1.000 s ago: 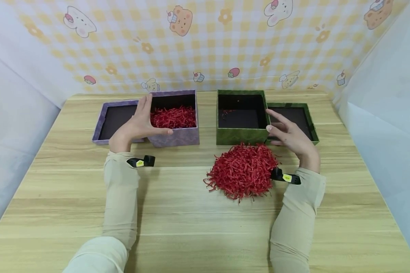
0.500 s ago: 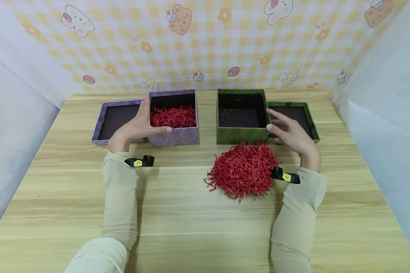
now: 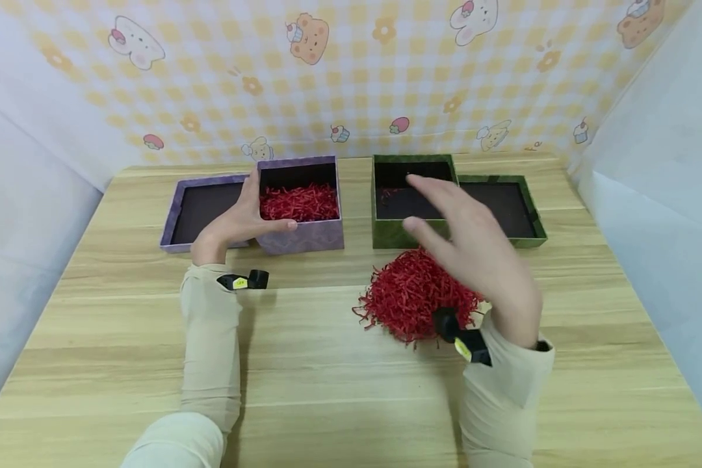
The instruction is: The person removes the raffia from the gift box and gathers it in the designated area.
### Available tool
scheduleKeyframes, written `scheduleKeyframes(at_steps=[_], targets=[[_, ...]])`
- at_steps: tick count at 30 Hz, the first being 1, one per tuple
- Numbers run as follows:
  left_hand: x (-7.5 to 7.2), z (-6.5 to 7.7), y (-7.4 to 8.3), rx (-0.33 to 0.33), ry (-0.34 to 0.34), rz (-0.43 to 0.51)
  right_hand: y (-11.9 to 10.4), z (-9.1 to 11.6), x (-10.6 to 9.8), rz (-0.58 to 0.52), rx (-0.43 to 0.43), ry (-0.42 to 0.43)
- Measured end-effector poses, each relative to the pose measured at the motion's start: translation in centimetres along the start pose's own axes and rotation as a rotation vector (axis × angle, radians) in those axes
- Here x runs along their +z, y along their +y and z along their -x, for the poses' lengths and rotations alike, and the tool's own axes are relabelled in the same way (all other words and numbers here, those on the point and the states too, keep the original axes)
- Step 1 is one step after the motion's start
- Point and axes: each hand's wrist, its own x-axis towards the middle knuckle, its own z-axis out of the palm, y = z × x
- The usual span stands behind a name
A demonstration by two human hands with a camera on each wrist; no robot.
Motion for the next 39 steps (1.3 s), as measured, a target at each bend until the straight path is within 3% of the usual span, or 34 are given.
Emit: scheduleKeyframes(at_steps=[2, 5, 7, 12, 15, 20, 27, 39], targets=[[0.0, -0.1, -0.1, -0.002, -0.001, 0.000, -1.6, -0.5, 0.7, 0.015, -0.095, -0.007], [0.0, -0.3, -0.2, 0.005, -0.001, -0.005, -2.7, -1.9, 2.5, -0.020, -0.135, -0.069], [0.0, -0.3, -0.3, 0.004, -0.002, -0.009, -2.8, -3.2, 4.0, -0.067, -0.083, -0.137], [0.2, -0.4, -0.3, 0.005, 0.010, -0.009, -1.9, -6.4, 8.3, -0.177, 0.142, -0.266], [0.3, -0.4, -0.1, 0.009, 0.008, 0.002, -0.9, -7.7, 10.5, -0.249, 0.210, -0.285], [0.6, -0.4, 0.4, 0.016, -0.015, 0.025, 0.7, -8.4, 13.0, -0.344, 0.251, -0.277], [0.4, -0.4, 0.5, 0.033, -0.002, 0.035, 1.4, -8.7, 14.7, -0.386, 0.293, -0.281], [0.0, -0.1, 0.0, 0.014, 0.003, 0.046, 1.3, -9.0, 15.5, -0.354, 0.243, -0.253]])
